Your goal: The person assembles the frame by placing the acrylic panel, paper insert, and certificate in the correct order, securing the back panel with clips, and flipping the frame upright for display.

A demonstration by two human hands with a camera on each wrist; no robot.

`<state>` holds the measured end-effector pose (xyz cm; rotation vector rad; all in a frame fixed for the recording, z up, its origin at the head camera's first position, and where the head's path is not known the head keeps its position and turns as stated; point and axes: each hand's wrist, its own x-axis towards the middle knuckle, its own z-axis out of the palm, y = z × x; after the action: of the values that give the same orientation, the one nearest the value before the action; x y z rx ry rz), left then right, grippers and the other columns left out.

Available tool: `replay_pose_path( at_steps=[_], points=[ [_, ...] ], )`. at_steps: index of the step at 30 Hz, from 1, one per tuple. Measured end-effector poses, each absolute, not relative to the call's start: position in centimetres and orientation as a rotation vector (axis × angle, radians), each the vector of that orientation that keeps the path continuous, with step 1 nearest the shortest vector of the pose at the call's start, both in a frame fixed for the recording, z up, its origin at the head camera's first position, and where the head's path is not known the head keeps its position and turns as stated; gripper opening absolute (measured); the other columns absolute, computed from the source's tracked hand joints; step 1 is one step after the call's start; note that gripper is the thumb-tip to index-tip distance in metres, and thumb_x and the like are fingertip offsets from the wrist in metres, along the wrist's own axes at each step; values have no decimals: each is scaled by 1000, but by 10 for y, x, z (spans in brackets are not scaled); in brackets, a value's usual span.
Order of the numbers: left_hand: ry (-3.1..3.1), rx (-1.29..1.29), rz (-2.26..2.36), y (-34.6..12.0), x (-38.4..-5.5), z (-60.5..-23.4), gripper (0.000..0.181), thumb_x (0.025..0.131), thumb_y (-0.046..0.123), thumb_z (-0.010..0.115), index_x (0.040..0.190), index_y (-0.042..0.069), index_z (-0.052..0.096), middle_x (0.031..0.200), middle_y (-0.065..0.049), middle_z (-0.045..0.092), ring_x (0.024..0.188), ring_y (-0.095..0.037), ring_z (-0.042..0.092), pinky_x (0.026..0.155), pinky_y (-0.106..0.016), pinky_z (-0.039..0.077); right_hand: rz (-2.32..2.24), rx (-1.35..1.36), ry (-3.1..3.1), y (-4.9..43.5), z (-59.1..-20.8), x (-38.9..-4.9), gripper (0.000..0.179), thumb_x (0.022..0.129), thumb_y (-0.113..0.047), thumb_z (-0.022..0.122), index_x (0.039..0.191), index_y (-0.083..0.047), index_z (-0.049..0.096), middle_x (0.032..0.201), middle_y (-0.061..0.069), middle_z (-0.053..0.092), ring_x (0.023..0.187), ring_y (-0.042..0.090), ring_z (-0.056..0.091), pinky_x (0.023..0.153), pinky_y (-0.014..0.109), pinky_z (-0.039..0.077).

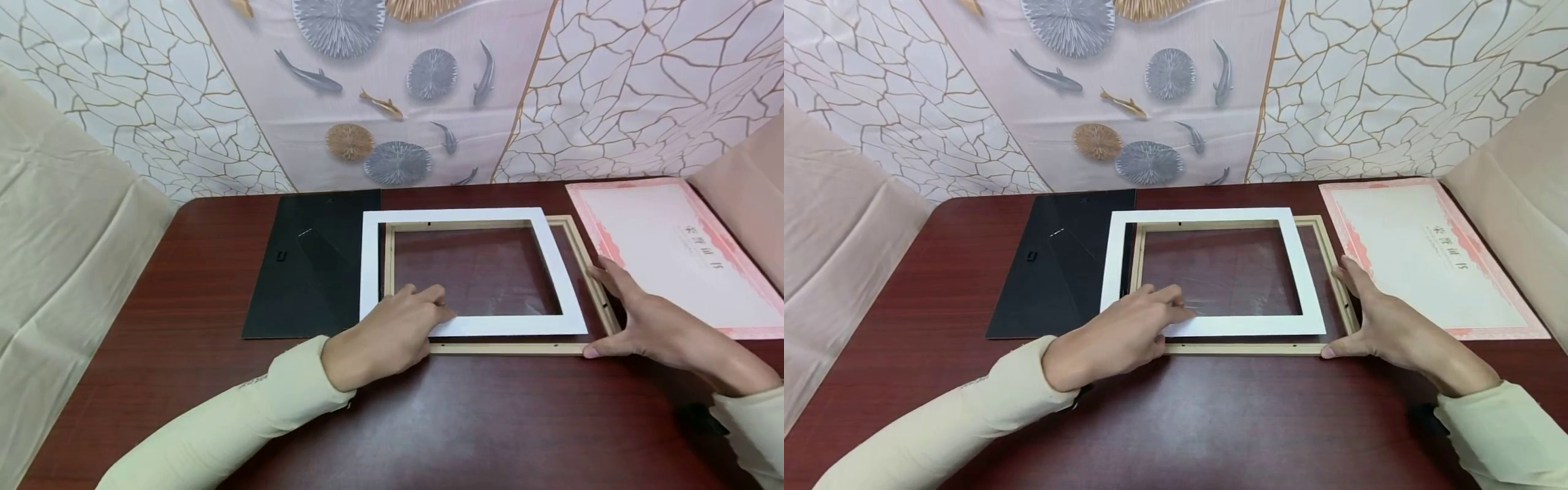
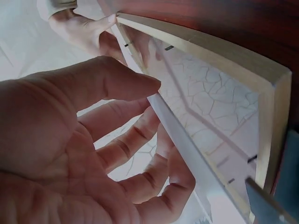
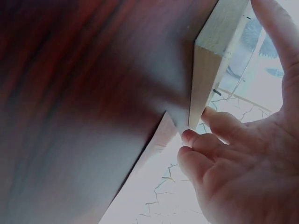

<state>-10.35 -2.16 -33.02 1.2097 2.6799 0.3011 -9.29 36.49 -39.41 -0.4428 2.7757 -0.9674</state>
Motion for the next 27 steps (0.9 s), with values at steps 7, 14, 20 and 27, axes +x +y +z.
replay_pose_path(
  at_steps=[7, 14, 20, 27],
  points=[
    [2650, 1119, 205, -1, -107, -337, 48, 91, -1, 66, 133, 23, 73, 122, 2, 62, 87, -23, 53, 62, -32, 47, -984, -481, 2792, 365, -397, -91, 141, 67, -15, 98, 167, -2, -1, 165, 37, 25, 133, -29, 8, 97, -9, 5],
    [2635, 1158, 200, 13, -108, -344, 43, 91, 1, 69, 127, 24, 77, 111, 3, 61, 84, -22, 54, 64, -27, 46, -959, -485, 2811, 366, -397, -92, 140, 67, -17, 99, 167, -2, 1, 166, 35, 25, 131, -30, 11, 97, -9, 6],
    [2608, 1183, 215, 18, -110, -348, 41, 92, 3, 71, 128, 22, 76, 107, 3, 60, 84, -19, 52, 70, -25, 46, -906, -469, 2826, 366, -396, -92, 139, 68, -22, 99, 167, -2, 4, 165, 34, 29, 132, -27, 15, 95, -9, 9],
    [2546, 1189, 218, 19, -115, -349, 51, 93, -3, 65, 139, 19, 70, 118, 1, 62, 101, -17, 59, 99, -28, 47, -880, -454, 2832, 366, -397, -92, 136, 69, -23, 99, 167, -2, 6, 165, 33, 29, 136, -23, 17, 94, -9, 8]
  ],
)
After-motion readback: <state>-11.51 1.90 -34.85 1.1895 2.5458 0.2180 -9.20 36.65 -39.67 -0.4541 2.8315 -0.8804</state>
